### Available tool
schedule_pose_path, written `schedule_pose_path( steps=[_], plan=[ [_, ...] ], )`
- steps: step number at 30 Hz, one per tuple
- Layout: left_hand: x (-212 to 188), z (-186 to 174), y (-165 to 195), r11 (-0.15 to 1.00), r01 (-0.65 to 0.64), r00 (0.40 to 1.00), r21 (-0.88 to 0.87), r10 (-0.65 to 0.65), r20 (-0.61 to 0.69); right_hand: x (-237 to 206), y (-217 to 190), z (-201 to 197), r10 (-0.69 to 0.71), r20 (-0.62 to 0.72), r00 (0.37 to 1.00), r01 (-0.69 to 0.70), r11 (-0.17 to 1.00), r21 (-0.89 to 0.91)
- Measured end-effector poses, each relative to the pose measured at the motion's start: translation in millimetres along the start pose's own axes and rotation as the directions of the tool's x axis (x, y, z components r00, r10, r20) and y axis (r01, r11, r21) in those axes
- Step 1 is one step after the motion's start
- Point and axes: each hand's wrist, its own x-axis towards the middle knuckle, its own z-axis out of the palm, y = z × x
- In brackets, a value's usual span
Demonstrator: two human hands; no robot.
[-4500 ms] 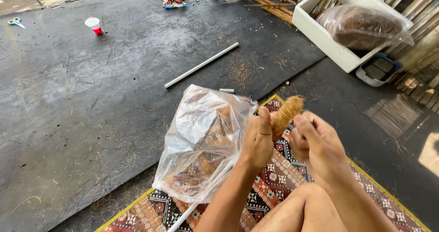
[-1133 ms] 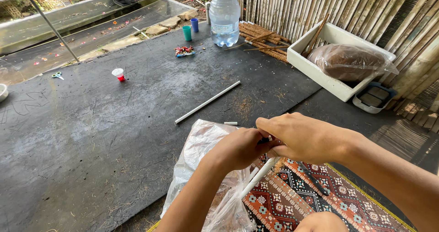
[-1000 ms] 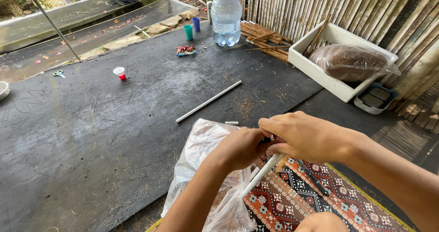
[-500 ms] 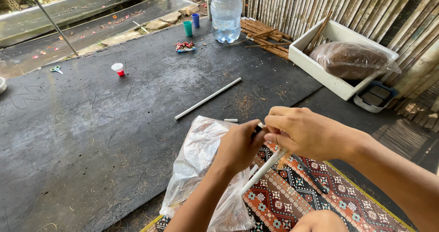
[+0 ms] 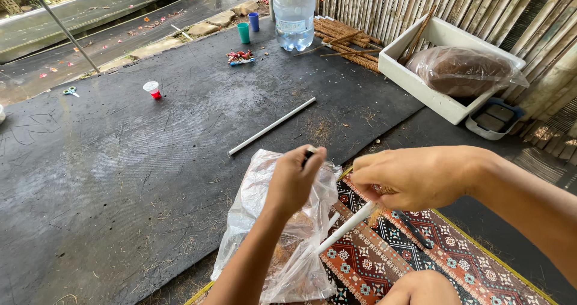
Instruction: The person sits on a mat, pulls apart fibrous coir material from a plastic bag, and winds the fiber tightly around a white plastic tube to form a brush head, pressing and shaping the fiber as they wrap. A finished wrapped brush rests in a box nearby.
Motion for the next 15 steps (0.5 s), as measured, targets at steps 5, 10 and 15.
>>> schedule_pose_path(
  steps=[5,10,15],
  plan=[
    [-3.9,-17.6,5.6,0.999,-0.038,0.998,0.013,0.038,-0.043,0.0,-1.1,1.9,0.106,-0.177,0.978,-0.099,0.994,0.047],
    [-18.9,-33.6,28.1,0.978,-0.021,0.996,0.208,0.04,-0.084,7.4,-3.4,7.6,0.142,-0.34,0.929,-0.114,0.988,0.101],
    [-37.8,-50.8,49.3,0.916,-0.189,0.953,0.354,0.258,-0.159,12.9,-7.6,11.2,0.127,-0.393,0.911,-0.127,0.992,0.027]
  ],
)
